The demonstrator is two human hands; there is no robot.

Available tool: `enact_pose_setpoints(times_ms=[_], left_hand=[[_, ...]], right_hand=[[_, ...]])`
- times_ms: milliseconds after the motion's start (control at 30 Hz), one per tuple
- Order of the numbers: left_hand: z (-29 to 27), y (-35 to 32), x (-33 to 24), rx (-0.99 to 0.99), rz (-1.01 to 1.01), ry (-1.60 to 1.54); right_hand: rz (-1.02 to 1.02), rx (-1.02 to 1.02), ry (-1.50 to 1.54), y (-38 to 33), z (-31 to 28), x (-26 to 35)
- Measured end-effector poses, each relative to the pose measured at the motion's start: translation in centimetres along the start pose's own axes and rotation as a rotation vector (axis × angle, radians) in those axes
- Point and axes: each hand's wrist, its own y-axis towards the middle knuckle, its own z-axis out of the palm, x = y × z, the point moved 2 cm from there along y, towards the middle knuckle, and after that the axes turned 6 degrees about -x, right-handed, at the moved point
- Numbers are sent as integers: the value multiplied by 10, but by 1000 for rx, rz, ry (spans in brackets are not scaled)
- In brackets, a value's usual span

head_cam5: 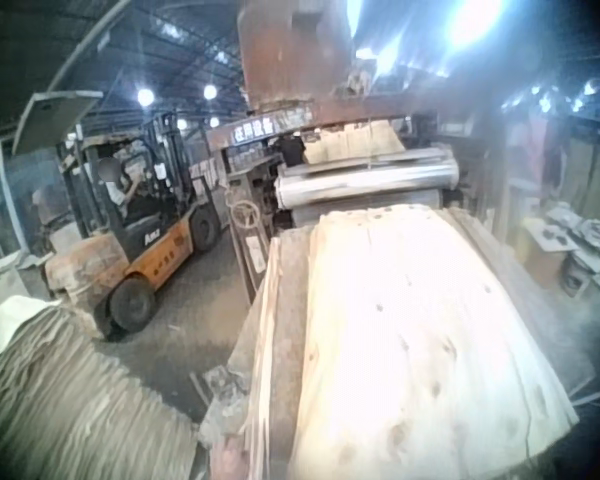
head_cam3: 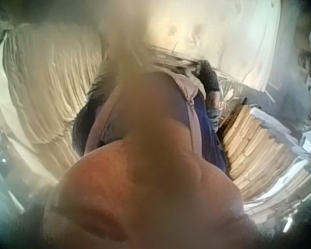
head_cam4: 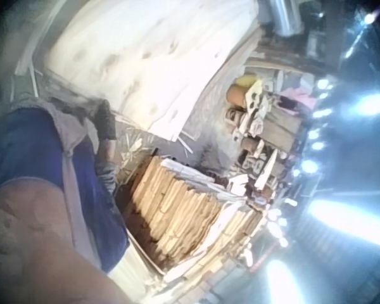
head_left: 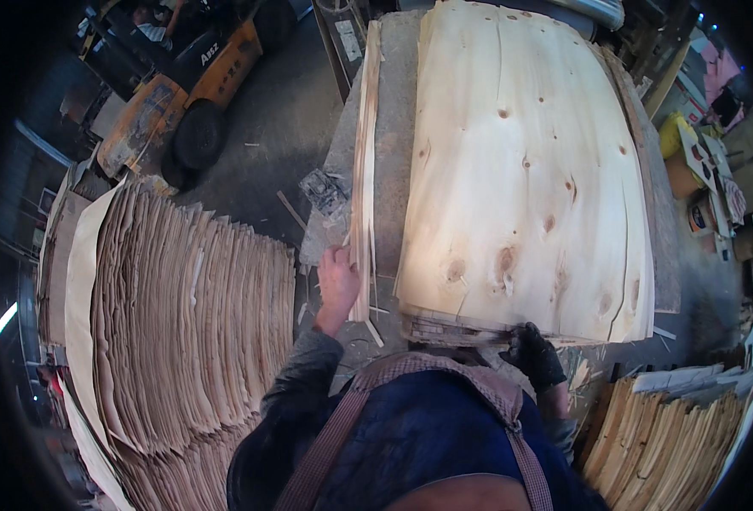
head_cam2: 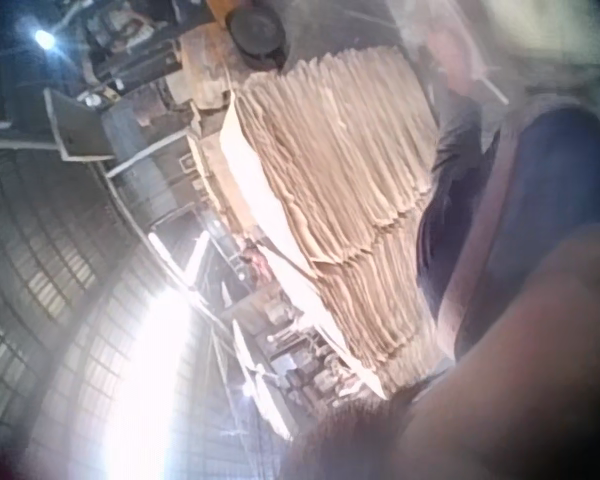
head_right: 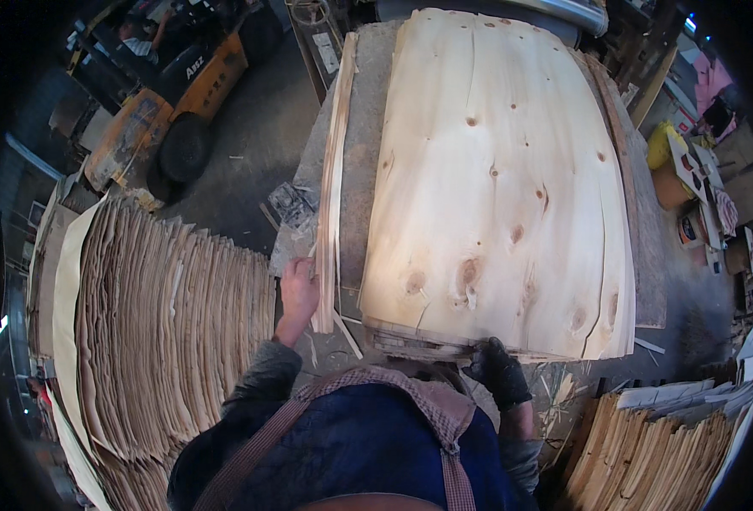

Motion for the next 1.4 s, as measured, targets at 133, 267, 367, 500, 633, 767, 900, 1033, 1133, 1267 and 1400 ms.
enact_pose_setpoints(times_ms=[133, 267, 367, 500, 633, 767, 900, 1033, 1133, 1267, 1400], left_hand=[[63, -5, -15, 186, -135, -429], [105, -9, -28, 419, -497, -825], [93, -8, -35, 492, -665, -986], [72, 6, -54, 470, -699, -1024], [70, 21, -63, 642, -719, -998], [69, 25, -66, 695, -845, -1157], [53, 37, -68, 695, -881, -1141], [29, 53, -73, 653, -865, -1290], [7, 65, -75, 598, -865, -1396], [-7, 72, -74, 408, -884, -1449], [18, 82, -62, 399, -777, -1435]], right_hand=[[-325, 75, -672, 15, -11, -1], [-164, 103, -300, 6, -12, -5], [-249, 49, -306, 4, -11, -7], [-127, 41, -251, 9, -11, -4], [156, 189, 52, 10, -6, 11], [178, 124, -34, 11, -2, 16], [257, 183, 132, 9, -1, 18], [-502, 184, -1523, -3, -3, 40], [-812, 285, -1659, -18, 10, 49], [-419, 49, -1316, -36, 22, 57], [-915, -104, -1836, -38, 42, 67]])
